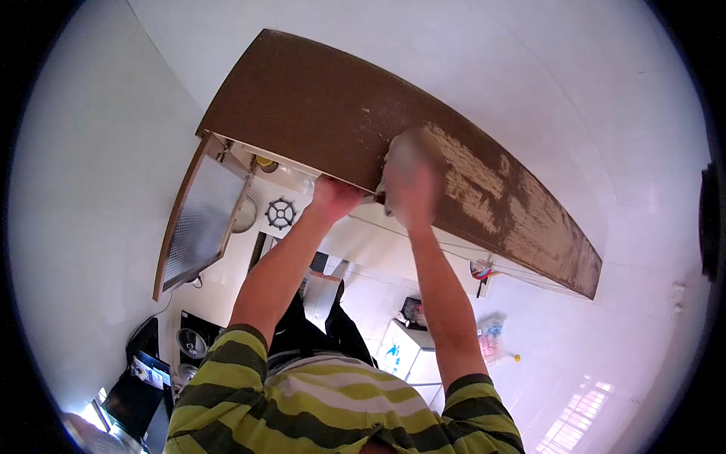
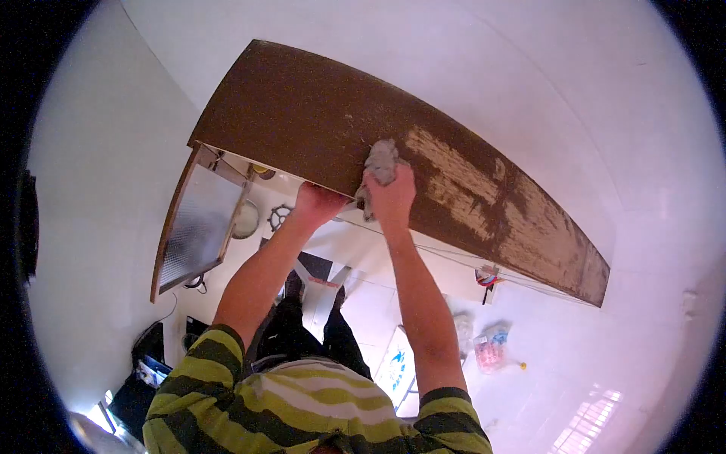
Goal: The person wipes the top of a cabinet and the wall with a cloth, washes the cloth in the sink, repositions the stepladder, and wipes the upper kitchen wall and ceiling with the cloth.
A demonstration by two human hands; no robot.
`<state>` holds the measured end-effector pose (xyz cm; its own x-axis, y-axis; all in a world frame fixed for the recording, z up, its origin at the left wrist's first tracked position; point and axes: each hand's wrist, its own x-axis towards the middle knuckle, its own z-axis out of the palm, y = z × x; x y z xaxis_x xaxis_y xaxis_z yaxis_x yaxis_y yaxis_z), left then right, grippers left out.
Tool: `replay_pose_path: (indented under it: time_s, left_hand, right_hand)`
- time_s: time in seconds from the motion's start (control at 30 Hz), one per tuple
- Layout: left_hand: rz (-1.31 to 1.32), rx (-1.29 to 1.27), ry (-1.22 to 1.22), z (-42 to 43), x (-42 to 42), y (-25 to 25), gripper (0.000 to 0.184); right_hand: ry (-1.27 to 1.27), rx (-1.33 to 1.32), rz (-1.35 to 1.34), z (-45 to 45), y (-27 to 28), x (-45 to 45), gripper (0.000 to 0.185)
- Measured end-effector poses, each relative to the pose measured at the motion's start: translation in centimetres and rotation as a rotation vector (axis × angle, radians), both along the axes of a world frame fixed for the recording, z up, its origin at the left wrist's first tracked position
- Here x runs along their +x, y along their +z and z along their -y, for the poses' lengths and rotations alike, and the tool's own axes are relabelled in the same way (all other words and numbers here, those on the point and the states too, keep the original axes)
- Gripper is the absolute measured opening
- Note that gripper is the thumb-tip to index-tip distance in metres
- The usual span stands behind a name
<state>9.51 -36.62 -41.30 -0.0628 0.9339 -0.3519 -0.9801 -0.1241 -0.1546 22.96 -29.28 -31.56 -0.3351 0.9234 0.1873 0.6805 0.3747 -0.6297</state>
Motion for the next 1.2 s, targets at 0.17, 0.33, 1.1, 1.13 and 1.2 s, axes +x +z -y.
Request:
replay_pose_path:
  time_s: [0.17, 0.33, 1.1, 1.13, 1.2]
  left_hand:
    - [-0.049, 0.030, -0.080, -0.4, 0.7, 1.3, 0.053]
    - [-0.004, 0.129, -0.094, -0.3, 0.6, 1.9, 0.052]
    - [-0.043, 0.104, -0.036, 1.0, 0.1, 2.2, 0.048]
    - [-0.047, 0.110, -0.037, 1.1, -0.2, 2.3, 0.048]
    - [-0.130, -0.007, -0.103, 1.4, -0.5, 2.6, 0.049]
  right_hand:
    - [-0.187, 0.070, 0.278, -3.4, 3.1, 4.5, 0.050]
    - [-0.149, 0.161, 0.356, -0.3, -1.0, 1.3, 0.049]
    - [-0.010, 0.119, 0.283, 2.0, -1.0, -3.9, 0.048]
    - [0.012, 0.115, 0.185, 3.3, -1.1, -4.6, 0.047]
    - [0.033, 0.114, 0.082, 4.0, -0.9, -4.5, 0.046]
